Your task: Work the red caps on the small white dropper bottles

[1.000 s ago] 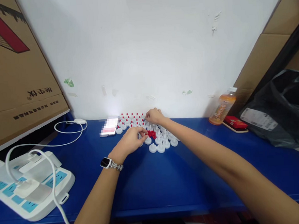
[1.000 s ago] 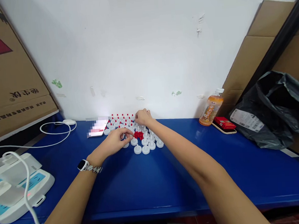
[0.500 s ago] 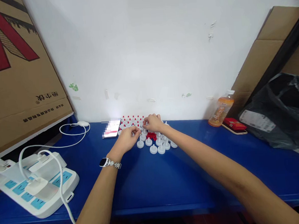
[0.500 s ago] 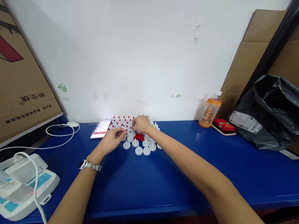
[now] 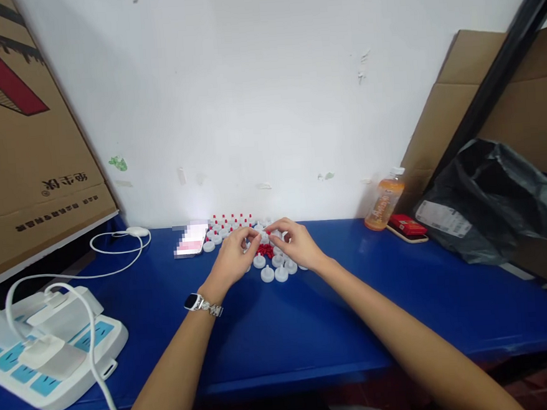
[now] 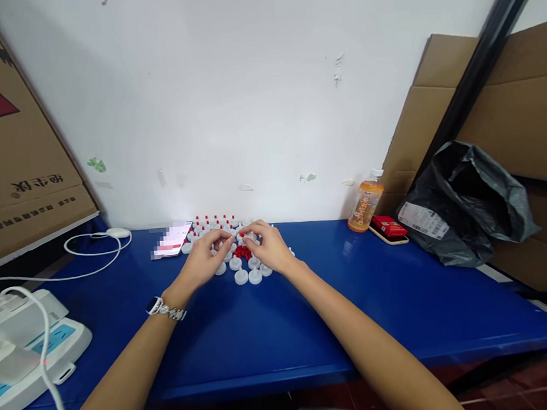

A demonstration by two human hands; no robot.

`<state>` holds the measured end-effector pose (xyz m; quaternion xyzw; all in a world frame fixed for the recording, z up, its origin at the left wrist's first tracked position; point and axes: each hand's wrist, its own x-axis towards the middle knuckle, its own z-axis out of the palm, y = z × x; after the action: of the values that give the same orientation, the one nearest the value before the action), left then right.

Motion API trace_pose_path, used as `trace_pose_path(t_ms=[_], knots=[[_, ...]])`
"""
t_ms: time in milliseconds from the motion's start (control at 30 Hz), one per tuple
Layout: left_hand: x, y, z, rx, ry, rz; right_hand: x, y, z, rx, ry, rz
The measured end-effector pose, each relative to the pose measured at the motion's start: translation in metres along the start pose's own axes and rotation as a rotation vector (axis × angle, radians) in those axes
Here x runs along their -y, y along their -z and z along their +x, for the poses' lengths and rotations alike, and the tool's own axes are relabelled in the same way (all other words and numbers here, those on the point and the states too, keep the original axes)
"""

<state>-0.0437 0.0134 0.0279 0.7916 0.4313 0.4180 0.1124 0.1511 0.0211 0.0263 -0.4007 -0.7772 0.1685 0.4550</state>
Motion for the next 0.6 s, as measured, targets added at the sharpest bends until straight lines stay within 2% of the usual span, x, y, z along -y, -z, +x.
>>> trace_pose_path(t_ms=[233,333,400,500,600], knots=[[-0.017,-0.017,-0.006,0.101,-0.05,0.107,0.009,-0.008,-0.014,-0.024,0.05,0.05],[-0.018,-0.015,-0.006,0.075,-0.085,0.129,0.01,-0.005,-0.016,-0.024,0.105,0.017],[-0.014,-0.011,-0.003,0.001,-0.043,0.119,0.007,0.003,-0.015,-0.069,0.112,-0.051],[-0.005,-0.007,0.001,-0.08,0.013,0.134,0.0,0.015,-0.01,-0.191,0.036,-0.12],[0.003,-0.011,0.003,0.04,-0.054,0.201,-0.006,0.018,-0.007,-0.226,-0.058,-0.076]])
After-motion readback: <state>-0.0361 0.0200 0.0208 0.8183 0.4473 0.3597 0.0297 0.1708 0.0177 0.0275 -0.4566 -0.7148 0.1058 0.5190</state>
